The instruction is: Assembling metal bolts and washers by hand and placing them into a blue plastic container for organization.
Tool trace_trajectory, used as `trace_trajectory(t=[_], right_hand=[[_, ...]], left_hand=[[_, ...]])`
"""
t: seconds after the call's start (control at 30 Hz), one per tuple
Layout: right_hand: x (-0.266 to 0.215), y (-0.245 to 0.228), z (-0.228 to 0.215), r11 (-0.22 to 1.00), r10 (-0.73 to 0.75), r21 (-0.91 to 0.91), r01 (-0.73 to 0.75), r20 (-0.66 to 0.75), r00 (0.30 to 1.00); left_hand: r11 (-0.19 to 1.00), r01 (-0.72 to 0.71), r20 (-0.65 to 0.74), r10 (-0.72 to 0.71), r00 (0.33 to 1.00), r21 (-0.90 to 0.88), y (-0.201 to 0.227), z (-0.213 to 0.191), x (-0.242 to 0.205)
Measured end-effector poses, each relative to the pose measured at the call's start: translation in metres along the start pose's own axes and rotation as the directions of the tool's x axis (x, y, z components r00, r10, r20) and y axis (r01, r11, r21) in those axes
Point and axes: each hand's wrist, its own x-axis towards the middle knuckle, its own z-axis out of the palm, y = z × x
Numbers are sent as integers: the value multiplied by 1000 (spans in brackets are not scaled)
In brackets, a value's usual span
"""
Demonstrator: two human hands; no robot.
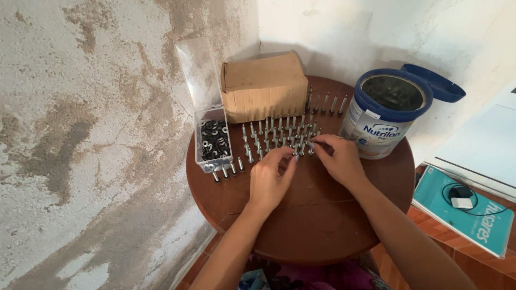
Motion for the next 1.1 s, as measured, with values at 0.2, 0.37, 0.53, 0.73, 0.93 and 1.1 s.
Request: trace_trajectory(t=[0.2,0.37,0.53,0.73,0.93,1.1], right_hand=[[0,4,2,1000,13,-2,-13,-17,1000],[0,-11,-7,1000,6,5,-5,-142,990],[-5,-7,-2,987,-153,23,157,-115,981],[-19,-14,6,864,-503,-61,499,-134,854],[-21,-28,7,777,-628,-87,623,-46,777],[-25,-10,19,798,-596,-54,600,70,800]], left_hand=[[1000,17,19,-17,1000,-2,3,-2,1],[1000,-4,-12,4,1000,3,1,-5,12],[999,-23,-29,22,999,-25,38,-10,56],[817,13,120,69,990,-576,82,45,131],[922,-305,438,383,813,-240,77,139,189],[879,-449,783,165,600,159,37,253,235]])
